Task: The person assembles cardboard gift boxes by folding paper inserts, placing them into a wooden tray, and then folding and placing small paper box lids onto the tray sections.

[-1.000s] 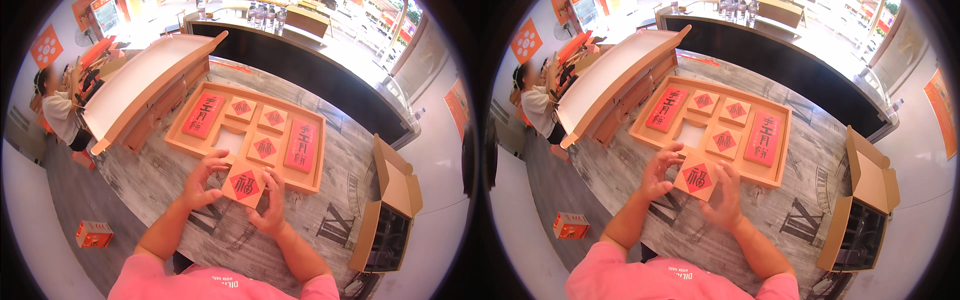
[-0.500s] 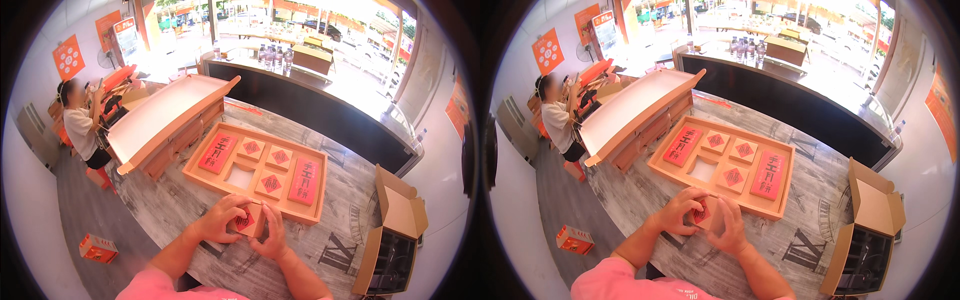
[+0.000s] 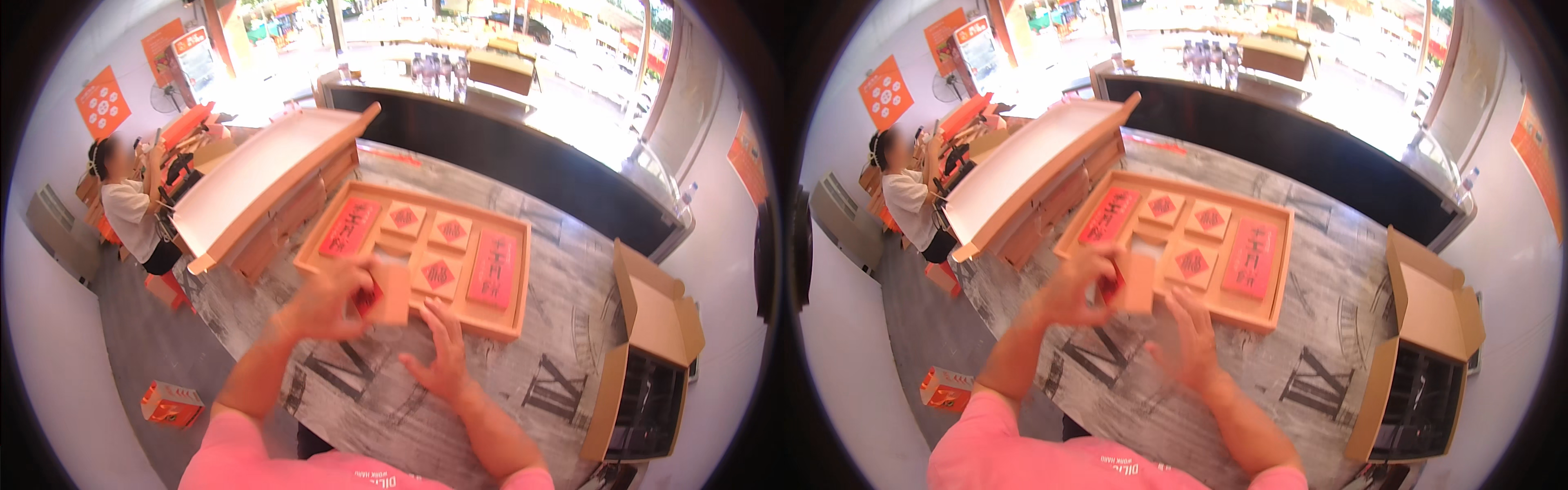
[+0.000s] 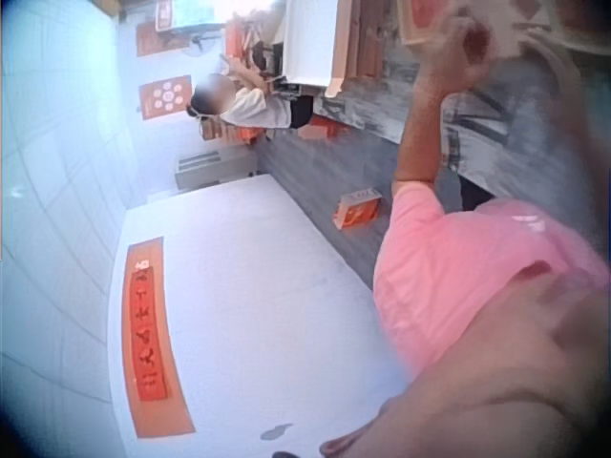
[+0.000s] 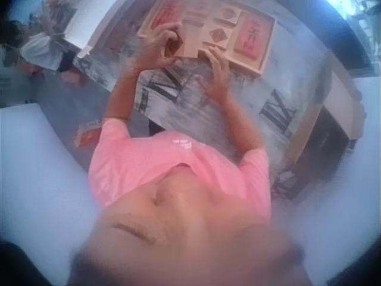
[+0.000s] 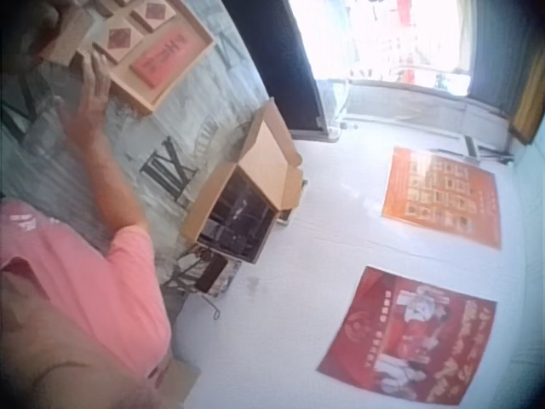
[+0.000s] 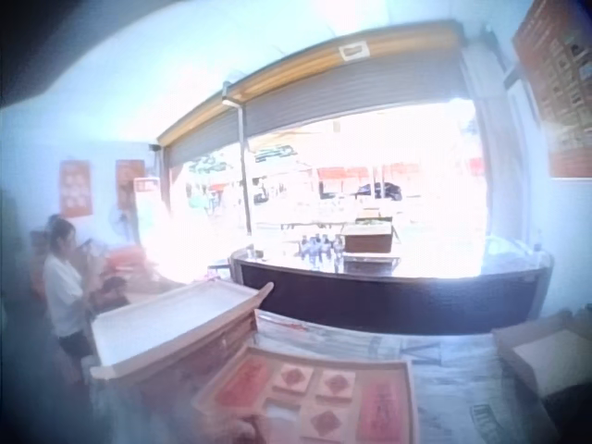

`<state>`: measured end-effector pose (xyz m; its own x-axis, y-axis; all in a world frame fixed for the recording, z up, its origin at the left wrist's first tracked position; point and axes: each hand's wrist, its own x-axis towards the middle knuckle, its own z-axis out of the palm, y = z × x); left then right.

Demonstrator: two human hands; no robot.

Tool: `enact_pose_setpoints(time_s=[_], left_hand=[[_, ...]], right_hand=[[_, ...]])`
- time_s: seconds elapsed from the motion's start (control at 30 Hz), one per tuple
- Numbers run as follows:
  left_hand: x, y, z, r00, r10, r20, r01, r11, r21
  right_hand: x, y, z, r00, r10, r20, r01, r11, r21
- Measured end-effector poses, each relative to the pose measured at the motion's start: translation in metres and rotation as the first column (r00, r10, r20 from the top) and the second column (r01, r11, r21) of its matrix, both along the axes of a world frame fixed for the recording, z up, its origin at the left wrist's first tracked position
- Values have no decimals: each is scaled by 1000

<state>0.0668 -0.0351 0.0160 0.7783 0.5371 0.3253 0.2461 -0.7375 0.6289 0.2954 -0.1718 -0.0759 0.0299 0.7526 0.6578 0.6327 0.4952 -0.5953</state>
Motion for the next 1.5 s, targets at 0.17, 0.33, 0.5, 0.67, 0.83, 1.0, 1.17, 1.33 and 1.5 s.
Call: enact_pose_setpoints(time_s=[0.17,0.33,0.5,0.67,0.83,1.0,1.17,1.33,1.5], left_hand=[[14,48,20,999,41,-17,-36,972,231],[34,83,-5,983,-34,-179,51,994,93],[58,109,-4,955,-121,-272,111,992,-51],[68,123,-12,844,-147,-515,160,987,-19],[74,122,-11,845,-134,-518,178,983,35],[73,122,-9,811,-126,-571,215,972,91],[77,117,-20,777,-122,-618,210,975,72],[68,119,-40,819,-99,-564,199,973,117],[53,107,-35,915,-33,-402,121,973,195]], right_hand=[[2,-3,-7,996,-69,61,77,988,-137],[3,-3,-12,995,-67,78,77,987,-142],[5,-1,-14,995,-72,73,82,987,-138],[5,-2,-17,995,-68,70,77,987,-138],[6,-3,-17,994,-79,77,89,986,-139],[5,-2,-15,995,-70,69,79,987,-139],[5,-2,-15,994,-76,74,86,986,-141],[3,-2,-15,994,-79,78,89,986,-140],[2,-1,-12,992,-89,93,100,987,-126]])
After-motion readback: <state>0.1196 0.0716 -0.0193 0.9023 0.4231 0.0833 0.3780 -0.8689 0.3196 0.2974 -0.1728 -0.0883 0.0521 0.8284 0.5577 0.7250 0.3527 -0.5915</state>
